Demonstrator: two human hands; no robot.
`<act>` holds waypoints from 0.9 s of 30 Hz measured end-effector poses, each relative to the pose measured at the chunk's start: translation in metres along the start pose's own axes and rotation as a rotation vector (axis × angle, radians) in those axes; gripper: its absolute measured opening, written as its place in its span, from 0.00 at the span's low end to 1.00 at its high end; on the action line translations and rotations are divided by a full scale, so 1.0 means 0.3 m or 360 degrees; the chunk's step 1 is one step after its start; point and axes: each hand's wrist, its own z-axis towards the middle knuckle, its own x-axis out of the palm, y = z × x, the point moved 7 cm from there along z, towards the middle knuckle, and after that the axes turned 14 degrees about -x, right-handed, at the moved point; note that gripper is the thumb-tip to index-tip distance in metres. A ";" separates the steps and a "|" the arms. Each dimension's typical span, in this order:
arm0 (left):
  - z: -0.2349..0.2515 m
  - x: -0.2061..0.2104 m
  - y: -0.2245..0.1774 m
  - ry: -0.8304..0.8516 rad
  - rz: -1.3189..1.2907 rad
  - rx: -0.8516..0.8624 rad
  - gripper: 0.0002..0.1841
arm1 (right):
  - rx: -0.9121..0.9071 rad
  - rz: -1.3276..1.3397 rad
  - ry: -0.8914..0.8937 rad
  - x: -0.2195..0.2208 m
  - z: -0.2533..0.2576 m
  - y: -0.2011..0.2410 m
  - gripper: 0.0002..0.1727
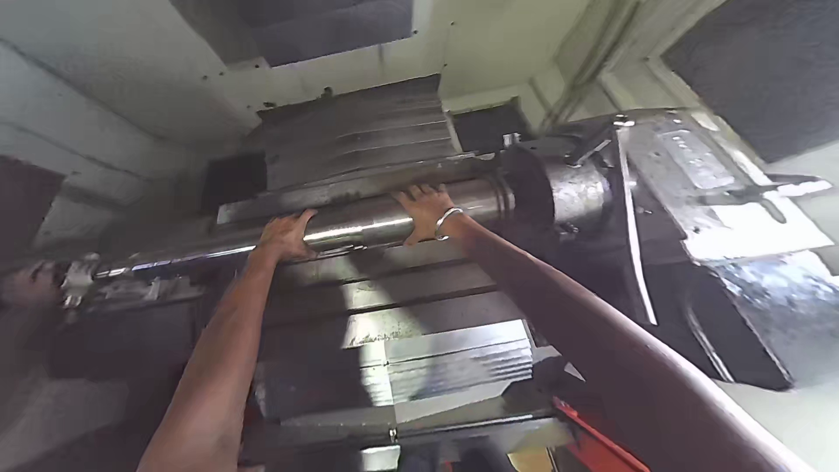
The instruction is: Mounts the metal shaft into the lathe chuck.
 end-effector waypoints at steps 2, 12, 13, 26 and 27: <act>-0.003 0.002 -0.008 -0.0040 -0.0017 0.0021 0.58 | 0.0014 -0.0009 0.0001 -0.008 -0.015 0.002 0.73; -0.020 -0.017 -0.002 -0.0073 -0.0089 0.0099 0.59 | -0.0158 -0.0208 -0.0130 -0.030 -0.013 0.019 0.77; -0.016 -0.017 -0.005 -0.0058 -0.0075 0.0094 0.59 | -0.0146 -0.0222 -0.0128 -0.032 -0.014 0.020 0.77; -0.007 -0.008 -0.003 -0.0069 -0.0061 0.0108 0.59 | -0.0153 -0.0264 -0.0166 -0.036 -0.019 0.033 0.76; -0.003 -0.003 -0.002 -0.0074 -0.0057 0.0104 0.59 | -0.0148 -0.0271 -0.0163 -0.037 -0.019 0.035 0.76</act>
